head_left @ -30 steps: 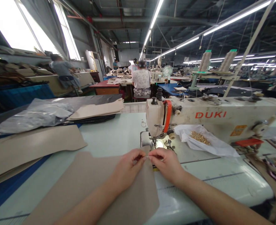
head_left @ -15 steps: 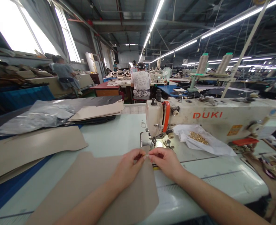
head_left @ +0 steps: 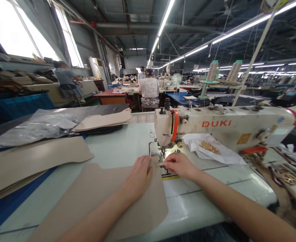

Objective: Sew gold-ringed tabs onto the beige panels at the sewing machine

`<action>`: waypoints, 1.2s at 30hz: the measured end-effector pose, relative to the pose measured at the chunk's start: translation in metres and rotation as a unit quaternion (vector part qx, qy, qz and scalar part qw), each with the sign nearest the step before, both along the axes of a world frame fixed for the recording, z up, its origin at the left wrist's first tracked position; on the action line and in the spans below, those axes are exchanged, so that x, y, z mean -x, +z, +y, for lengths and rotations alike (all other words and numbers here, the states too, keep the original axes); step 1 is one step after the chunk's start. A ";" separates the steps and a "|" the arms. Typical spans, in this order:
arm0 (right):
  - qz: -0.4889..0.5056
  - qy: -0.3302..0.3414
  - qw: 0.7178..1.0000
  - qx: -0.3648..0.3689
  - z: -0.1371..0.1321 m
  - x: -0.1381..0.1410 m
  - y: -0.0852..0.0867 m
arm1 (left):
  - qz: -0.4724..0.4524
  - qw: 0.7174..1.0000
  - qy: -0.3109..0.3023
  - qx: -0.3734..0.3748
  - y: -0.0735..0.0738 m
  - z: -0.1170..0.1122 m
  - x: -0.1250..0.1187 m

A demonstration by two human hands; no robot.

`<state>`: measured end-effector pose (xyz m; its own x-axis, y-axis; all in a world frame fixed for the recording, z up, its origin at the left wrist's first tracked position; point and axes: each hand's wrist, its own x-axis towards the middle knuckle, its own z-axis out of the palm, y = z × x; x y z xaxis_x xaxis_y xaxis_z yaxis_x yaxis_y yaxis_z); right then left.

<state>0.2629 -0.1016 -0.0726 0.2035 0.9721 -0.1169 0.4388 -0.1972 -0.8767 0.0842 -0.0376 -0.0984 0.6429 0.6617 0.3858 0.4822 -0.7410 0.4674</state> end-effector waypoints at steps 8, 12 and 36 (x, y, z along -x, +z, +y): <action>-0.025 0.028 0.998 0.055 0.027 0.014 0.002 | 0.023 1.000 0.006 -0.018 0.006 -0.006 -0.002; -0.030 0.037 0.997 0.068 0.030 0.016 0.006 | 0.022 0.999 0.007 -0.027 0.001 -0.009 0.002; -0.050 0.077 0.988 0.123 0.035 0.015 0.015 | 0.053 0.983 -0.068 -0.160 0.011 -0.003 -0.010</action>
<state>0.2482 -0.0663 -0.0578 0.0769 0.9369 -0.3410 0.5621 -0.3232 -0.7613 0.0943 -0.0405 -0.0876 0.7649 0.4229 0.4859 0.4027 -0.9027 0.1518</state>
